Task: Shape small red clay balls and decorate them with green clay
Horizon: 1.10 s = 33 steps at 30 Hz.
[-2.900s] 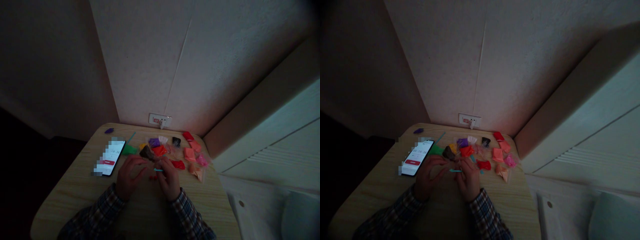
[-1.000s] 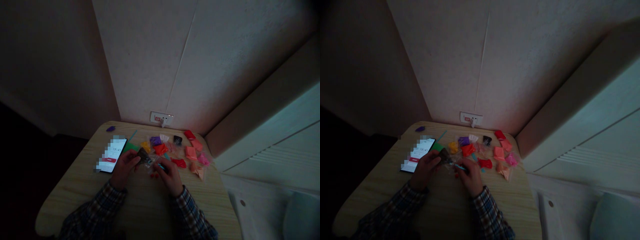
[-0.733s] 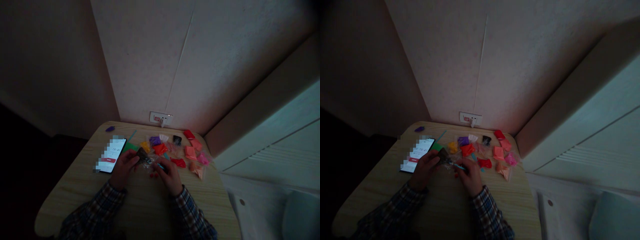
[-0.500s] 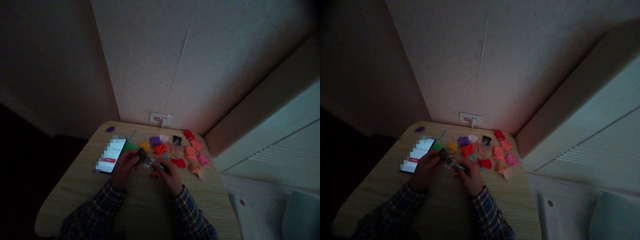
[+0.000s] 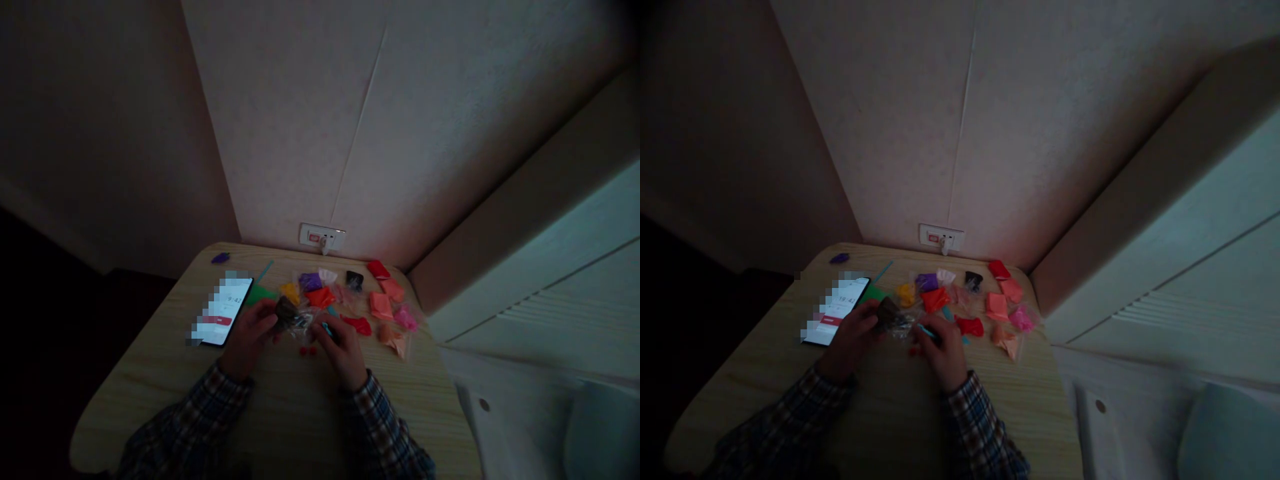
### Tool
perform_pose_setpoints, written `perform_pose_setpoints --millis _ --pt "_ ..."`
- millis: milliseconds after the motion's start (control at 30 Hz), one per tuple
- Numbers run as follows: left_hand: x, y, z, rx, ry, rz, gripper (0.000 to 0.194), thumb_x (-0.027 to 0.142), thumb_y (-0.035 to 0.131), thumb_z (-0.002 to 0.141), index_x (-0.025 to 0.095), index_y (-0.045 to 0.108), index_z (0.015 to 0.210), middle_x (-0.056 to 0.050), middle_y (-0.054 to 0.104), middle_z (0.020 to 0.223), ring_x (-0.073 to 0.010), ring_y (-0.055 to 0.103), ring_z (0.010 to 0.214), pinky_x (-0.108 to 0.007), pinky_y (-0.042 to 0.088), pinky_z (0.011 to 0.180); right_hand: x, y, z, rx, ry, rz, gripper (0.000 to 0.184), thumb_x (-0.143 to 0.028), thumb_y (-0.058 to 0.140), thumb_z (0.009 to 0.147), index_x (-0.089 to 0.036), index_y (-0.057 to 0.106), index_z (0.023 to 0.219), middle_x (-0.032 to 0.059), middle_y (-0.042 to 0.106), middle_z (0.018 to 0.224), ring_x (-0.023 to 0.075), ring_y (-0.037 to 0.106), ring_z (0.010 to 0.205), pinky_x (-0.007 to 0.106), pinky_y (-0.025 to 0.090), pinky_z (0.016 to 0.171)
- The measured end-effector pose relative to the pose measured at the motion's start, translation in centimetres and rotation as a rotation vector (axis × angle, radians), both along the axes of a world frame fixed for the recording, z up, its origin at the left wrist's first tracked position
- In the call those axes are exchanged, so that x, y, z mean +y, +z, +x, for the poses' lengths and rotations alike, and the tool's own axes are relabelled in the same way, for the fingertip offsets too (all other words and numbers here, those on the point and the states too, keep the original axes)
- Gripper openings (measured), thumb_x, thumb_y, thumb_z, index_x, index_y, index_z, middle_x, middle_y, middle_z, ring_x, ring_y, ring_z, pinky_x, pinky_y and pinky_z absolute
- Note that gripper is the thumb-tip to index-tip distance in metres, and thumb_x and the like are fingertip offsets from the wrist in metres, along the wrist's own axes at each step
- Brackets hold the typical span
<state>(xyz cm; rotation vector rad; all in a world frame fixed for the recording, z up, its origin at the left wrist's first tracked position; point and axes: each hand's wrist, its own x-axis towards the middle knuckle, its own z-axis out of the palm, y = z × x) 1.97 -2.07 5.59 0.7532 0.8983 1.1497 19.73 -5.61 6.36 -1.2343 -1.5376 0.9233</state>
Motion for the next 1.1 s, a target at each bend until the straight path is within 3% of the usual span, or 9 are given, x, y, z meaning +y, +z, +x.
perform_pose_setpoints --millis 467,1100 --pt "0.2 -0.5 0.1 0.015 -0.126 0.033 0.036 0.036 0.077 0.060 0.014 0.066 0.087 -0.005 0.065 0.078 -0.0133 0.055 0.058 -0.023 0.043 0.049 0.1 -0.1 0.2 0.043 0.003 -0.008 0.032 -0.038 0.050 0.087 -0.019 0.057 0.062 -0.0004 0.059 0.061 0.0127 0.053 0.060 0.025 0.040 0.059" --pt "-0.3 1.2 0.5 0.154 -0.212 0.081 0.028 0.031 0.078 0.058 0.013 0.064 0.073 -0.002 0.062 0.062 -0.0138 0.053 0.056 -0.025 0.042 0.053 0.1 -0.7 0.0 0.017 0.059 -0.035 0.033 -0.042 0.049 0.088 -0.019 0.058 0.066 0.0003 0.059 0.061 0.0136 0.053 0.059 0.025 0.040 0.058"
